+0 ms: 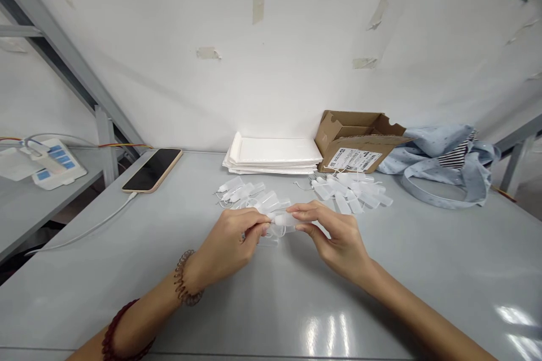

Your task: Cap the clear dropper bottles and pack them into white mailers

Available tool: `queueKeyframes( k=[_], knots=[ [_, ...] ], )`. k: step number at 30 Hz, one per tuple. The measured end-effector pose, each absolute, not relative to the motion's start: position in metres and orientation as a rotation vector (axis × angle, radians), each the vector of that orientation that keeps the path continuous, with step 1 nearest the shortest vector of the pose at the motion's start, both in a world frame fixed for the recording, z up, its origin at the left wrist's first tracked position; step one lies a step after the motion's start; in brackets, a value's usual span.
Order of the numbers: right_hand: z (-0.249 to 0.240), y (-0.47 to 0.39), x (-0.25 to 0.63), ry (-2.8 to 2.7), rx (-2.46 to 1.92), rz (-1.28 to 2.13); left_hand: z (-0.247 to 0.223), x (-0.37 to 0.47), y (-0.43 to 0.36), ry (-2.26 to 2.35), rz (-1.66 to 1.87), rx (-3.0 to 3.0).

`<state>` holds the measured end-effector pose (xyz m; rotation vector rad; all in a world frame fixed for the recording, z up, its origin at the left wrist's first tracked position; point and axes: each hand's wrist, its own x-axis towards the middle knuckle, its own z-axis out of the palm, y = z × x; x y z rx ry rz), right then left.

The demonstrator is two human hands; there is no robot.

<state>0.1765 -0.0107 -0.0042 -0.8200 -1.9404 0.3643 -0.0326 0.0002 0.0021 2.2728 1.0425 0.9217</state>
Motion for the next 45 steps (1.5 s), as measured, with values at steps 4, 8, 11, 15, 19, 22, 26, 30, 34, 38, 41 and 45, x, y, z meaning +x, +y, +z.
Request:
queueKeyframes(
  k=[4,8,11,15,19,22,26,30,34,38,41,45],
  knots=[
    [-0.005,-0.012,0.174,-1.933,-0.826,0.343,-0.001,-0.032,0.001,1.042,0.933,2.275],
    [-0.007,-0.012,0.172,-1.908,-0.823,0.34,-0.002,-0.032,0.001,1.04,0.954,2.291],
    [-0.008,-0.013,0.171,-1.884,-0.829,0.357,-0.001,-0.032,0.0,1.024,0.988,2.314],
    [-0.006,-0.012,0.173,-1.856,-0.841,0.372,0.0,-0.031,0.001,1.002,1.036,2.328],
    [-0.003,-0.011,0.176,-1.855,-0.865,0.368,0.003,-0.03,0.002,1.046,1.11,2.317],
    [-0.003,-0.009,0.178,-1.853,-0.882,0.364,0.004,-0.031,0.003,1.073,1.148,2.281],
    [-0.004,-0.008,0.179,-1.851,-0.897,0.354,0.006,-0.033,0.003,1.092,1.11,2.247],
    [-0.005,-0.009,0.176,-1.885,-0.893,0.374,0.007,-0.034,0.003,1.094,1.044,2.232],
    [-0.007,-0.007,0.178,-1.987,-0.964,0.348,0.009,-0.036,0.005,1.154,0.919,2.187],
    [-0.017,0.012,0.193,-2.09,-1.132,0.057,0.013,-0.039,0.009,1.351,0.87,2.114],
    [-0.028,0.031,0.209,-2.168,-1.406,-0.201,0.015,-0.041,0.013,1.499,0.794,2.048],
    [-0.038,0.045,0.222,-2.176,-1.567,-0.269,0.013,-0.044,0.016,1.642,0.678,1.972]
  ],
)
